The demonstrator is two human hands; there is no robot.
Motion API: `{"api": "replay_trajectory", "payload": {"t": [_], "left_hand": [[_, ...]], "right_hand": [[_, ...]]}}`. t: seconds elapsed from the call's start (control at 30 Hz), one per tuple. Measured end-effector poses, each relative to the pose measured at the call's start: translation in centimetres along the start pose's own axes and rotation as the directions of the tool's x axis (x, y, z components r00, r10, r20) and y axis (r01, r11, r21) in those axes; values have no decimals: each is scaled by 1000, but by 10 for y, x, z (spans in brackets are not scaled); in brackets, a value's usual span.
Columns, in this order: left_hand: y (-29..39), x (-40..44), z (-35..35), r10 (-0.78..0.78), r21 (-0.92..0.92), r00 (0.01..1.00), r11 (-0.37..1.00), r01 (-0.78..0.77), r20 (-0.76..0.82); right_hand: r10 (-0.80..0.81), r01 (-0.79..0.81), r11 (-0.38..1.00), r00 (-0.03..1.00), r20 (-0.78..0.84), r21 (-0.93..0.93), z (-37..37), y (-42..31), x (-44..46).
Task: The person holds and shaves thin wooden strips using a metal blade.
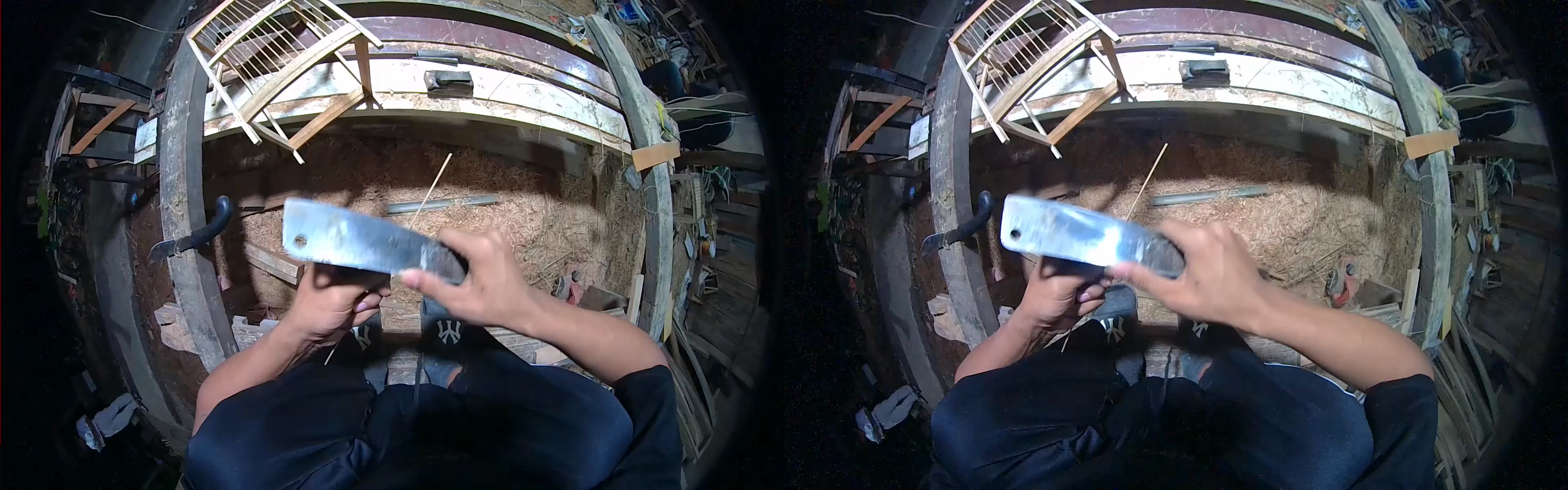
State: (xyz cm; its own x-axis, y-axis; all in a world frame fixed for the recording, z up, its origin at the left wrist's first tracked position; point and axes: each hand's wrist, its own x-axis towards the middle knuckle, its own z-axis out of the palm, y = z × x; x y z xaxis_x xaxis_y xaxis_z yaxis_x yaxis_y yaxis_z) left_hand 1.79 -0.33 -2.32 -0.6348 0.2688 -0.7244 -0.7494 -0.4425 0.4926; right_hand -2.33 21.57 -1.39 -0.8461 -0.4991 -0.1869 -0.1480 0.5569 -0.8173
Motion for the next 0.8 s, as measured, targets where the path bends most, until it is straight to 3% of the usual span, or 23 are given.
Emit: {"api": "replay_trajectory", "payload": {"t": [0.1,0.17,0.23,0.27,0.37,0.4,0.5,0.53,0.63,0.7,0.8], "left_hand": [[2,2,2,19,-2,1000,1000,-19,4],[10,2,8,19,64,998,998,-22,54],[7,1,5,26,34,998,999,-28,54],[1,-1,3,35,10,999,999,-35,19],[4,2,4,51,70,997,996,-55,56],[9,2,6,30,99,995,994,-39,95],[7,2,4,17,83,992,996,-28,129],[3,-1,6,64,67,996,995,-68,70],[3,-3,10,106,91,994,990,-104,-18],[11,1,9,-2,77,994,997,-6,107],[6,4,2,33,126,994,991,-46,106]], "right_hand": [[-45,46,999,997,-68,3,2,8,4],[41,-38,998,996,-78,44,0,5,9],[-47,61,995,985,-169,80,5,7,6],[-62,62,998,996,-58,-15,0,4,1],[-35,41,998,994,-103,57,1,6,4],[74,-71,996,995,-63,54,-4,8,10],[20,-14,999,991,-130,46,-2,12,10],[34,-31,998,998,-49,59,-4,5,5],[-13,14,1000,999,-31,16,-4,6,1],[26,-20,997,996,-84,72,-3,9,6],[77,-68,993,992,-96,98,-9,6,8]]}}
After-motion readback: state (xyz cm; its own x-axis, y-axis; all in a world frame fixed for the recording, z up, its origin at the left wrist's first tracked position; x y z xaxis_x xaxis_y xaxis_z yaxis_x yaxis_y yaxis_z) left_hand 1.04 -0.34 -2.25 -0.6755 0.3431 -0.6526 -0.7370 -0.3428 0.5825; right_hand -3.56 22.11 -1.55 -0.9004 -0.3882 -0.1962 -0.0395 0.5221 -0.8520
